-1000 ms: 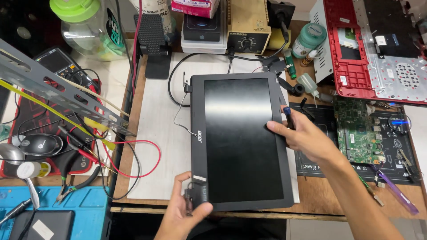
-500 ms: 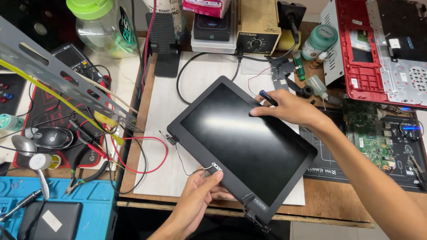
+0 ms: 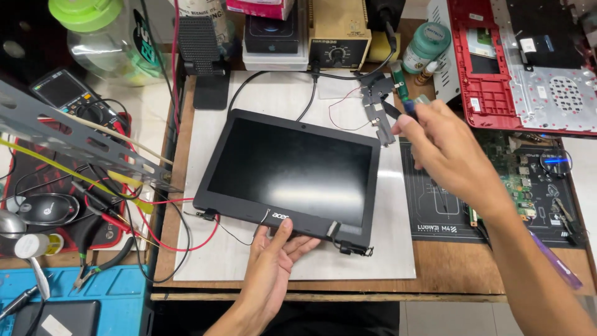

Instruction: Disassembling a laptop screen assembly using a screwdriver and prying tool

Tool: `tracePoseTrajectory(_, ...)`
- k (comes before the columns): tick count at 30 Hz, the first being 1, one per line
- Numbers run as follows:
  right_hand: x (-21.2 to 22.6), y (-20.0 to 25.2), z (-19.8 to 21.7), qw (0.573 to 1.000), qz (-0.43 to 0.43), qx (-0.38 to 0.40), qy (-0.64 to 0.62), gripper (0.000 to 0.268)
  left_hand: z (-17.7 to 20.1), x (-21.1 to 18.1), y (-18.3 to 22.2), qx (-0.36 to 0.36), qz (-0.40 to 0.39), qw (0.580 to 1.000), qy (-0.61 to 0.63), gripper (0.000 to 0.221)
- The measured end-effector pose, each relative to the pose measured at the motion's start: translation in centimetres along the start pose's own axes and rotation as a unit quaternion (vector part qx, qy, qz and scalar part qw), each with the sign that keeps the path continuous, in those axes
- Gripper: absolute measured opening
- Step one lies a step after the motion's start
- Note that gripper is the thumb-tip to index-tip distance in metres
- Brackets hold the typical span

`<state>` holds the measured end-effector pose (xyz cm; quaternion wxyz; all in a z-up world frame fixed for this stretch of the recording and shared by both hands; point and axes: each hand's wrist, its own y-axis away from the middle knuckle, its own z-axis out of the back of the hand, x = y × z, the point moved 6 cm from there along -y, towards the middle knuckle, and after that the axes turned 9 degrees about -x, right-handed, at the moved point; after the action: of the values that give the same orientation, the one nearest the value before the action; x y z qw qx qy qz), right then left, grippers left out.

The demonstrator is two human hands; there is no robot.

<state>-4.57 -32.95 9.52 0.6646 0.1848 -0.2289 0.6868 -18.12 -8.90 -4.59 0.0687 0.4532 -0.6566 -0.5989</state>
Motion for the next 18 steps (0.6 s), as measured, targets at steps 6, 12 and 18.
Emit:
tracePoseTrajectory(6, -6.4, 2.7, -1.8, 0.993, -0.038, 0.090, 0.060, 0.039, -2.2, 0.1, 1.0, -0.005, 0.013, 0.999, 0.045, 0.115)
tracePoseTrajectory(12, -7.0, 4.5, -5.0, 0.994, -0.040, 0.093, 0.034, 0.041, -2.3, 1.2, 0.0, 0.029, -0.015, 0.999, 0.018, 0.100)
tracePoseTrajectory(18, -7.2, 4.8, -6.1, 0.995, -0.046, 0.072, 0.044, 0.042, -2.4, 0.3, 2.3, 0.074, 0.018, 0.996, -0.051, 0.021)
